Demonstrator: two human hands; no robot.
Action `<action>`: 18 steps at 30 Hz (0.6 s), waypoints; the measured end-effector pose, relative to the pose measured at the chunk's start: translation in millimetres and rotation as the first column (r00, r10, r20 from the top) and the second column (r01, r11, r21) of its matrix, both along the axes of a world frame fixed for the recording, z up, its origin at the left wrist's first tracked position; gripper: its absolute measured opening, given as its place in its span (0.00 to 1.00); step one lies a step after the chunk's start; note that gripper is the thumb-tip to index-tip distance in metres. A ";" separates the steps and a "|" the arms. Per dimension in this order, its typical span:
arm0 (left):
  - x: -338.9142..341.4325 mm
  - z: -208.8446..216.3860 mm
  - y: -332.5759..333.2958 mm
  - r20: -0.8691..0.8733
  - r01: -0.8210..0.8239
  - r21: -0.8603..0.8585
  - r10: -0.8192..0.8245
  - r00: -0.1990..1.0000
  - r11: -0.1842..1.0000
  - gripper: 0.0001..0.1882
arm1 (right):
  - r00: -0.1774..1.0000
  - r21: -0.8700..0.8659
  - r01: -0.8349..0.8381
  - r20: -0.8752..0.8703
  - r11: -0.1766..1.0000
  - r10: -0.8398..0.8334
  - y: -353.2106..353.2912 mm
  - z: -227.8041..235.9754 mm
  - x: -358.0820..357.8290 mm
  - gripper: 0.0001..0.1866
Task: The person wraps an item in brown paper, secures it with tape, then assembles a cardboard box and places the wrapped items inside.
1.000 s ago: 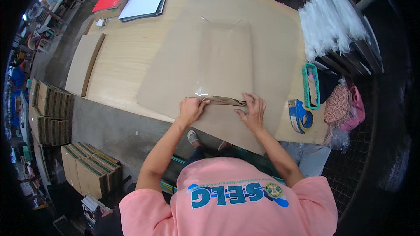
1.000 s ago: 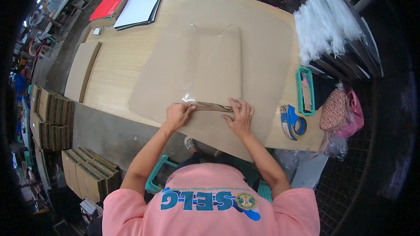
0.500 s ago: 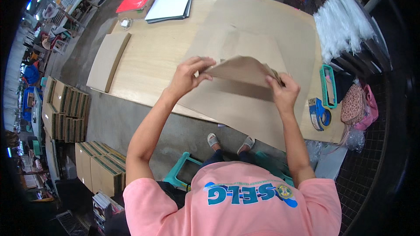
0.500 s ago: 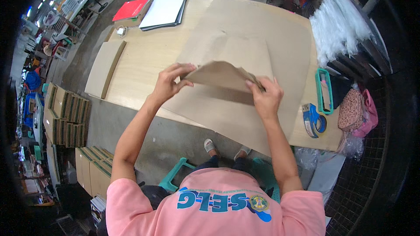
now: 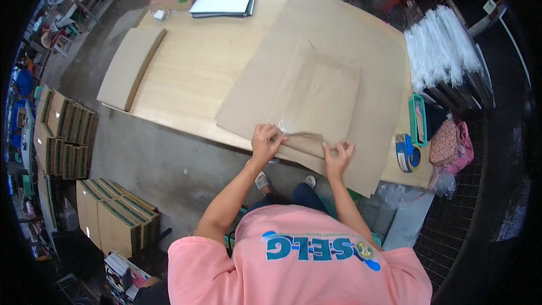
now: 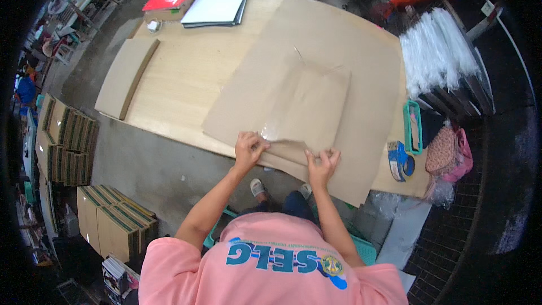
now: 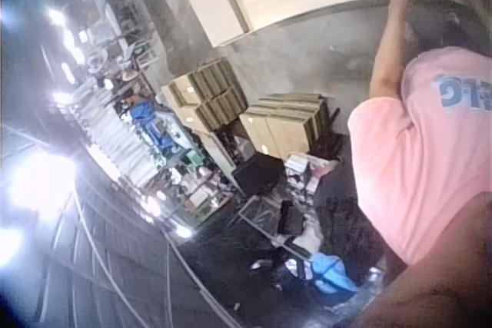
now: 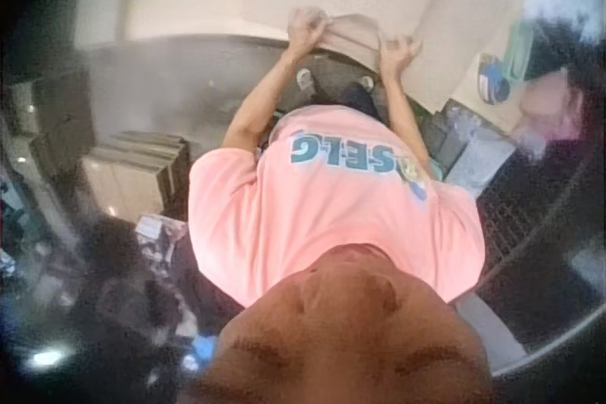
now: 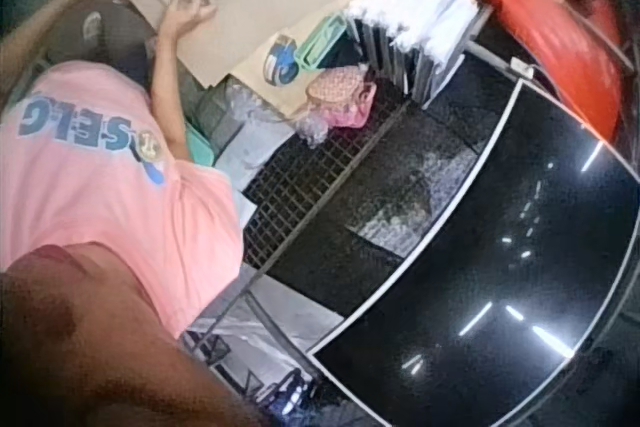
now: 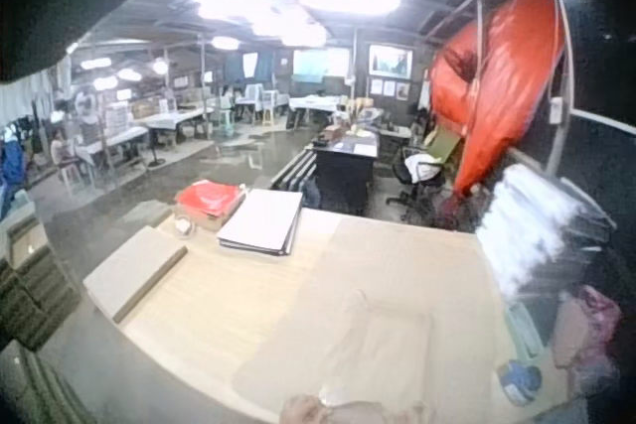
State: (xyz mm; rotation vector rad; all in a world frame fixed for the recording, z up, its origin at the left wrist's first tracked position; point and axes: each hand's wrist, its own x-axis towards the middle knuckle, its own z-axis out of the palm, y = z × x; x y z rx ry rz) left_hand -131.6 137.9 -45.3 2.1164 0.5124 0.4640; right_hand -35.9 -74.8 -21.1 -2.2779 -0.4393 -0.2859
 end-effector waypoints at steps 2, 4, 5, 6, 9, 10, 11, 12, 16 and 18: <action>8.3 2.6 -17.9 0.111 -0.161 0.098 0.150 0.982 0.982 0.17 | 1.000 -0.107 0.022 -0.003 0.994 -0.023 6.5 -9.8 8.1 0.14; 23.2 2.0 -29.5 0.163 -0.359 0.132 0.337 0.927 0.924 0.22 | 0.995 -0.122 0.015 -0.097 0.992 -0.027 11.2 -4.0 11.0 0.18; 25.4 -2.0 -29.4 0.167 -0.399 0.147 0.375 0.912 0.905 0.23 | 0.989 -0.134 0.008 -0.148 0.991 -0.029 13.2 0.8 9.3 0.20; 27.7 -6.3 -29.4 0.172 -0.440 0.162 0.413 0.894 0.883 0.24 | 0.997 -0.198 -0.059 -0.059 0.978 0.048 18.7 3.5 8.4 0.25; 37.6 -10.4 -31.6 0.193 -0.463 0.201 0.429 0.883 0.863 0.25 | 0.896 -0.497 -0.393 -0.017 0.773 0.445 51.4 25.2 6.9 0.38; 36.5 -10.4 -32.3 0.193 -0.448 0.220 0.411 0.891 0.867 0.25 | 0.859 -0.519 -0.467 -0.072 0.716 0.507 48.2 21.0 11.5 0.40; 38.0 -10.4 -35.1 0.182 -0.452 0.211 0.420 0.889 0.867 0.24 | 0.816 -0.535 -0.535 -0.129 0.654 0.563 42.2 12.4 17.6 0.42; 40.9 -10.3 -39.3 0.172 -0.455 0.202 0.426 0.888 0.867 0.24 | 0.770 -0.546 -0.598 -0.186 0.587 0.611 33.8 6.0 24.0 0.45; 37.4 -9.6 -46.1 0.163 -0.544 0.207 0.520 0.839 0.813 0.25 | 0.945 -0.684 -0.326 -0.212 0.653 0.249 -99.2 -14.6 66.7 0.49; 44.3 -9.3 -53.9 0.152 -0.576 0.242 0.556 0.817 0.781 0.26 | 0.995 -0.670 -0.097 -0.066 0.736 0.072 -193.3 -31.9 95.3 0.50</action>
